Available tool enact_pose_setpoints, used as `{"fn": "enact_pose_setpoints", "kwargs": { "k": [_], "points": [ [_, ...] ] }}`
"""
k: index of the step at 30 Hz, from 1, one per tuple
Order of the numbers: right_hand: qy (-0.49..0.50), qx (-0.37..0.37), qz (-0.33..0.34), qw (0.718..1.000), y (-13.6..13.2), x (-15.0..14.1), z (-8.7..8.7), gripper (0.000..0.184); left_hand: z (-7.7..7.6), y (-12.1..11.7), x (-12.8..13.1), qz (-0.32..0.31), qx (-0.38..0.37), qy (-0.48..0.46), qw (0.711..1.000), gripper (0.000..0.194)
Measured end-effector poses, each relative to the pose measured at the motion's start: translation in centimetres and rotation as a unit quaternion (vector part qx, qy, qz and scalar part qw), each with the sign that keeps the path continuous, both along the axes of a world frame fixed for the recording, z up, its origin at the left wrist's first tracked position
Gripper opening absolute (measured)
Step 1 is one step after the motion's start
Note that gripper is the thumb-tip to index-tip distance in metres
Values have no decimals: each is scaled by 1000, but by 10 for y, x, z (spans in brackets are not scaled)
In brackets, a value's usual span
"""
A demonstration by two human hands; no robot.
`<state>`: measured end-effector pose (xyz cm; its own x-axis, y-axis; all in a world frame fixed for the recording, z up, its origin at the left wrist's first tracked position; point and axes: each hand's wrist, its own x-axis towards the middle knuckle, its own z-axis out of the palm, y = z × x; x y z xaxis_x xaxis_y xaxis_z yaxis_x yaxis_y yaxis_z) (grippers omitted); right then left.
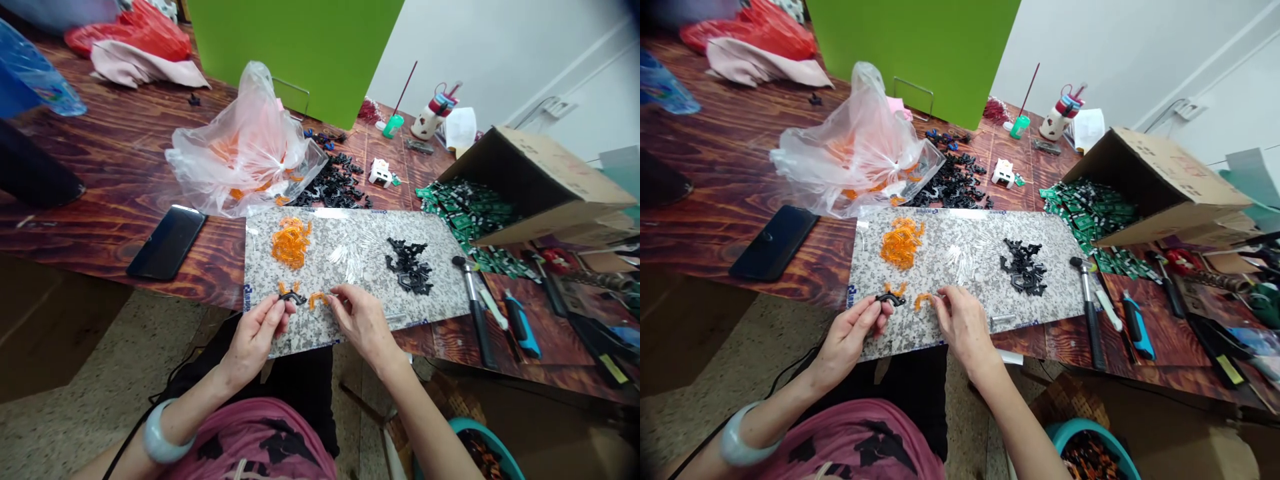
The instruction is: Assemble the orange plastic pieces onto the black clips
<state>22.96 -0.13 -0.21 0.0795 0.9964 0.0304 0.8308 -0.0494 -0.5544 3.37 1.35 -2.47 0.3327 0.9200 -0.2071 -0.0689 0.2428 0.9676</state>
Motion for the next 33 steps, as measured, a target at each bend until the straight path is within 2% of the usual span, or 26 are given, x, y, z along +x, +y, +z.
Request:
{"fn": "enact_pose_setpoints", "kwargs": {
  "k": [4,7,11,15,20,24,33],
  "points": [
    [1,12,33,999,5,-2,-10,12,-1,-1,0,-6,11,9,1000,29],
    [14,17,21,1000,5,0,-9,10,-1,-3,-1,-15,9,6,1000,30],
    [82,56,-16,995,-2,-3,9,11,2,-4,0,-31,0,6,999,31],
    [153,105,3,983,-13,-22,25,8,4,-3,0,-60,36,39,997,33],
    [185,136,43,972,-15,-43,17,8,5,-3,-4,-85,103,126,983,35],
    [205,132,39,969,-15,-47,12,8,7,-4,-4,-99,114,136,979,31],
    [205,134,32,969,-15,-48,14,8,5,-5,-2,-108,127,138,976,24]
  ]
}}
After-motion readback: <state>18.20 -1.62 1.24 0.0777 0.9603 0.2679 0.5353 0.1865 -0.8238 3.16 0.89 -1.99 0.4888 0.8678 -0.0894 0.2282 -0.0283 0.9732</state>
